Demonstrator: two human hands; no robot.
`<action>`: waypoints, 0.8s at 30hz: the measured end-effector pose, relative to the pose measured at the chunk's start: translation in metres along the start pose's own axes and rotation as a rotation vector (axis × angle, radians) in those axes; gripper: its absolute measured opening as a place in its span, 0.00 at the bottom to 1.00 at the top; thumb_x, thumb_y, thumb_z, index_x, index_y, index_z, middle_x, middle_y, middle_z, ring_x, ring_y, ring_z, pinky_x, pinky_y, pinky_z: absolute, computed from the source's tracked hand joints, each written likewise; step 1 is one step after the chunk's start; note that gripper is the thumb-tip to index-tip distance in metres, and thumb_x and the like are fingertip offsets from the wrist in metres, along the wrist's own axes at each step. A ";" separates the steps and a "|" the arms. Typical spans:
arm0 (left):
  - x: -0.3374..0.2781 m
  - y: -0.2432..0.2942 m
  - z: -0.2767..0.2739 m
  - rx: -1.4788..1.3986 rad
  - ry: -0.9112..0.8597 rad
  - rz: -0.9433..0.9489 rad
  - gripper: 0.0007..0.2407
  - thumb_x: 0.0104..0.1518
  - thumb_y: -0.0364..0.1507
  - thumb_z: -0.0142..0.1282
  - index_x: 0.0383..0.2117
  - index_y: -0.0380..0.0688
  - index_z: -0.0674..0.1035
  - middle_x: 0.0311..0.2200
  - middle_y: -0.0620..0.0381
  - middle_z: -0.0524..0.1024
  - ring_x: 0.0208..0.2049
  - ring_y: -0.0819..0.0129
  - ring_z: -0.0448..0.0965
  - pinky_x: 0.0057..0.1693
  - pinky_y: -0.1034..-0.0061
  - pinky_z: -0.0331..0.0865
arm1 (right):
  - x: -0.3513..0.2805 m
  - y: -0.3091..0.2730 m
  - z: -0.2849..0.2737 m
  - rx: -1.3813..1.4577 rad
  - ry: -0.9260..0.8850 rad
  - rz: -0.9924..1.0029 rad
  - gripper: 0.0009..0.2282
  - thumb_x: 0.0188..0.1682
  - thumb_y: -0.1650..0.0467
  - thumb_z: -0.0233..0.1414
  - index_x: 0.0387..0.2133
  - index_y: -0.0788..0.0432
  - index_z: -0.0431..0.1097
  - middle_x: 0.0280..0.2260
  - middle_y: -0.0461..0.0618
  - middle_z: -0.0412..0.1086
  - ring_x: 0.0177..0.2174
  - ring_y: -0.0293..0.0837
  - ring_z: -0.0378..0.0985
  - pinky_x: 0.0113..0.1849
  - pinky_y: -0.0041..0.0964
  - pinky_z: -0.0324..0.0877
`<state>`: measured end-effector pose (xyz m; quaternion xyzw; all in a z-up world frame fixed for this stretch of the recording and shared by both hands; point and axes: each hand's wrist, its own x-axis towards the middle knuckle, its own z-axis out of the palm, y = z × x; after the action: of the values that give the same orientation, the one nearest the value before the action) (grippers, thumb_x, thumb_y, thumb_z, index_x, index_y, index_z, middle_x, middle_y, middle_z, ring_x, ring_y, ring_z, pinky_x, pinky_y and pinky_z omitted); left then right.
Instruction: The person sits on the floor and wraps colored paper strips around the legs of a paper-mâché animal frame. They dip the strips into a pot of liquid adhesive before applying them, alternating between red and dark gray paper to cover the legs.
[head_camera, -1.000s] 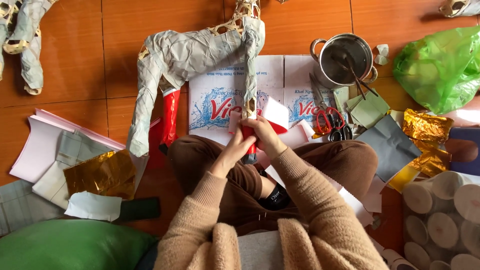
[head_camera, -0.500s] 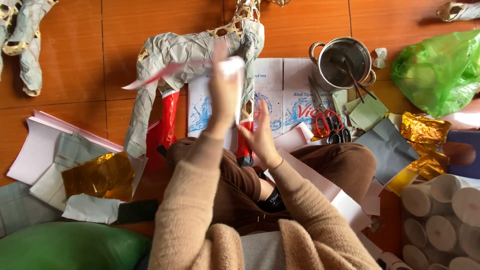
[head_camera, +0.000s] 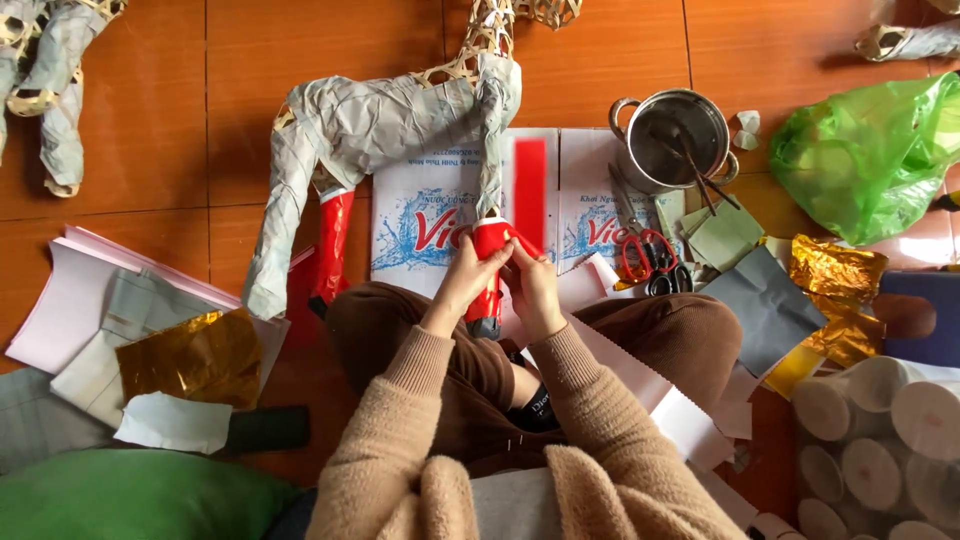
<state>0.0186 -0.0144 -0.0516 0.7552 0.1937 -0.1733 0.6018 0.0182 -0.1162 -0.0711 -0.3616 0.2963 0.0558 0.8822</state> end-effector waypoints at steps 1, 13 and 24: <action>0.000 -0.002 -0.001 0.003 -0.001 -0.002 0.36 0.45 0.52 0.68 0.55 0.49 0.65 0.47 0.46 0.76 0.49 0.50 0.78 0.53 0.55 0.71 | 0.001 0.002 -0.003 0.003 0.003 0.001 0.07 0.49 0.74 0.56 0.36 0.69 0.74 0.32 0.65 0.76 0.33 0.53 0.81 0.38 0.51 0.78; -0.007 0.022 -0.012 0.111 -0.051 -0.143 0.33 0.47 0.47 0.66 0.58 0.54 0.64 0.51 0.44 0.75 0.53 0.48 0.75 0.57 0.56 0.70 | 0.013 -0.096 -0.049 -0.099 0.127 -0.203 0.09 0.44 0.73 0.63 0.38 0.56 0.75 0.32 0.46 0.76 0.31 0.39 0.77 0.42 0.40 0.75; -0.039 0.080 -0.021 0.240 -0.100 -0.115 0.29 0.55 0.36 0.54 0.61 0.40 0.57 0.52 0.32 0.71 0.55 0.39 0.72 0.60 0.48 0.66 | -0.015 -0.036 -0.003 -1.420 -0.219 -0.249 0.16 0.55 0.57 0.43 0.56 0.36 0.65 0.43 0.48 0.75 0.48 0.53 0.75 0.50 0.47 0.69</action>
<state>0.0261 -0.0133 0.0396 0.7999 0.1844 -0.2669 0.5048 0.0157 -0.1431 -0.0428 -0.8702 0.0554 0.1697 0.4593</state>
